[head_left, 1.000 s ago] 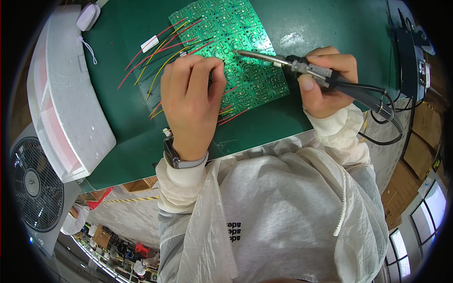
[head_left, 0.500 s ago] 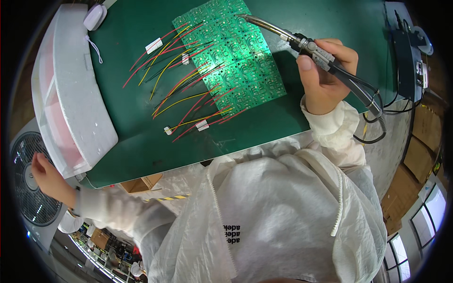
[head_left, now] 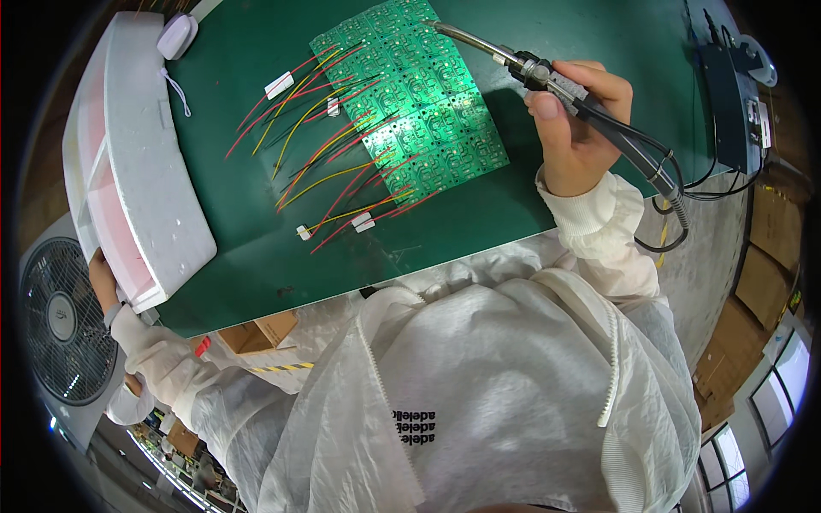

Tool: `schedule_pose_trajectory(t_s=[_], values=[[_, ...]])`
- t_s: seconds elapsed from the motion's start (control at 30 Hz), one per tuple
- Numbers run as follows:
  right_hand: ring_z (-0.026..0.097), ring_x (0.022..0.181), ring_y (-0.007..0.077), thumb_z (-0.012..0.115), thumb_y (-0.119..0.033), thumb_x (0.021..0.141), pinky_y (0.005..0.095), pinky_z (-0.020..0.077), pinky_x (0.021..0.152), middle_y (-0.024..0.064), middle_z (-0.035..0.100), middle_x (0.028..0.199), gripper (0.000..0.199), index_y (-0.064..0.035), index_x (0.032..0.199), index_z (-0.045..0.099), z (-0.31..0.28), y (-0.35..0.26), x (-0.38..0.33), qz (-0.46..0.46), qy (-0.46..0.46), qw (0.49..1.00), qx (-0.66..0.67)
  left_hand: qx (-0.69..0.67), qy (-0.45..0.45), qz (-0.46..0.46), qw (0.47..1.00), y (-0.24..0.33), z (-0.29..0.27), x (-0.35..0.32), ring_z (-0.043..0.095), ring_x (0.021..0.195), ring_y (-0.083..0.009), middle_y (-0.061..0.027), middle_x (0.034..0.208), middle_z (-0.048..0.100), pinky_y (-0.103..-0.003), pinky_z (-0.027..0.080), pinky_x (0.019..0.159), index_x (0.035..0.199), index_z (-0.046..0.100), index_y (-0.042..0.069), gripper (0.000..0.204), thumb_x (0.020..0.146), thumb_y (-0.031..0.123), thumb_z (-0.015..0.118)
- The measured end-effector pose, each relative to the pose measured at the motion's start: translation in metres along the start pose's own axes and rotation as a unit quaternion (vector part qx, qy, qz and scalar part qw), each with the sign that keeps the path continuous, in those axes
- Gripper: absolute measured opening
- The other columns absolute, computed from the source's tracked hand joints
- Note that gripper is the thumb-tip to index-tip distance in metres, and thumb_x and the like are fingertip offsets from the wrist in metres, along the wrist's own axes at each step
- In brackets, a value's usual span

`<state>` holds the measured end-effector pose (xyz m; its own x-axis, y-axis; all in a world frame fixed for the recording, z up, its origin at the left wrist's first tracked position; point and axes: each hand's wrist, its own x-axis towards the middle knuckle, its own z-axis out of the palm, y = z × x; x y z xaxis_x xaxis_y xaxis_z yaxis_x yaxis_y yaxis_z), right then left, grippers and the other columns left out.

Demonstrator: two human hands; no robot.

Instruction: The person solders wires to a circuit board using a soldering iron, retrieving additional wires from a tray by hand.

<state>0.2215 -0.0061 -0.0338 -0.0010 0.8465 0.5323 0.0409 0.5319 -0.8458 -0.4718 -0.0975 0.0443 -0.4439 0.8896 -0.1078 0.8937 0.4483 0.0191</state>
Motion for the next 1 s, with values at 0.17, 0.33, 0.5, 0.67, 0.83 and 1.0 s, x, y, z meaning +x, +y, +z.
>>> schedule_pose_trajectory(t_s=[0.17,0.33,0.5,0.67,0.83,1.0], values=[[0.05,0.07,0.0121,0.061,0.0,0.07,0.0225,0.0403,0.064,0.0094,0.05,0.084,0.033,-0.0011,0.098,0.042,0.0,0.0,-0.001,0.0,0.005,1.0,0.006,-0.068,0.018,0.006,0.998,0.004,0.002,0.006,0.056,0.068,-0.0183,-0.0151,0.077,0.06,-0.028,0.043,0.063,0.086,0.055,-0.004,0.021,0.076,0.012,0.049],[0.05,0.069,0.0116,0.061,-0.001,0.07,0.0217,0.0396,0.062,0.0091,0.05,0.084,0.032,-0.0011,0.096,0.044,-0.002,0.001,0.0,-0.012,-0.001,1.0,-0.018,-0.047,0.088,0.01,0.995,0.03,-0.007,0.003,0.055,0.074,-0.0149,-0.012,0.084,0.06,-0.025,0.042,0.066,0.09,0.056,-0.002,0.019,0.077,0.012,0.051],[0.051,0.06,0.0126,0.058,-0.003,0.074,0.0217,0.0436,0.055,0.0125,0.05,0.081,0.027,0.0022,0.095,0.042,-0.004,0.001,-0.001,-0.035,-0.001,0.998,-0.044,-0.34,0.212,0.026,0.916,0.115,-0.026,-0.049,0.054,0.087,-0.0145,-0.0103,0.092,0.058,-0.023,0.04,0.08,0.104,0.048,-0.006,0.029,0.08,0.011,0.053],[0.051,0.074,0.0127,0.06,0.001,0.071,0.0228,0.0405,0.07,0.0091,0.05,0.086,0.031,0.0,0.097,0.043,-0.003,-0.002,-0.006,0.017,0.017,0.999,0.026,-0.357,0.31,0.078,0.878,0.231,-0.03,-0.121,0.054,0.088,-0.016,-0.0131,0.095,0.056,-0.025,0.042,0.08,0.102,0.046,-0.007,0.024,0.083,0.007,0.047],[0.052,0.076,0.013,0.059,0.002,0.072,0.0227,0.0406,0.071,0.0098,0.051,0.088,0.03,0.0006,0.097,0.043,-0.004,-0.003,-0.006,0.033,0.018,0.998,0.048,-0.356,0.241,0.054,0.901,0.36,0.024,-0.186,0.05,0.074,-0.0111,-0.0071,0.089,0.053,-0.021,0.04,0.069,0.1,0.047,-0.001,0.018,0.086,0.009,0.044],[0.052,0.078,0.0129,0.06,0.002,0.072,0.0224,0.0411,0.071,0.0099,0.051,0.087,0.03,0.0011,0.097,0.042,-0.003,-0.004,-0.007,0.048,0.028,0.997,0.044,-0.496,0.063,0.131,0.856,0.438,0.062,-0.19,0.047,0.071,-0.0096,-0.0058,0.086,0.047,-0.021,0.04,0.064,0.107,0.041,0.001,0.022,0.086,0.002,0.036]])
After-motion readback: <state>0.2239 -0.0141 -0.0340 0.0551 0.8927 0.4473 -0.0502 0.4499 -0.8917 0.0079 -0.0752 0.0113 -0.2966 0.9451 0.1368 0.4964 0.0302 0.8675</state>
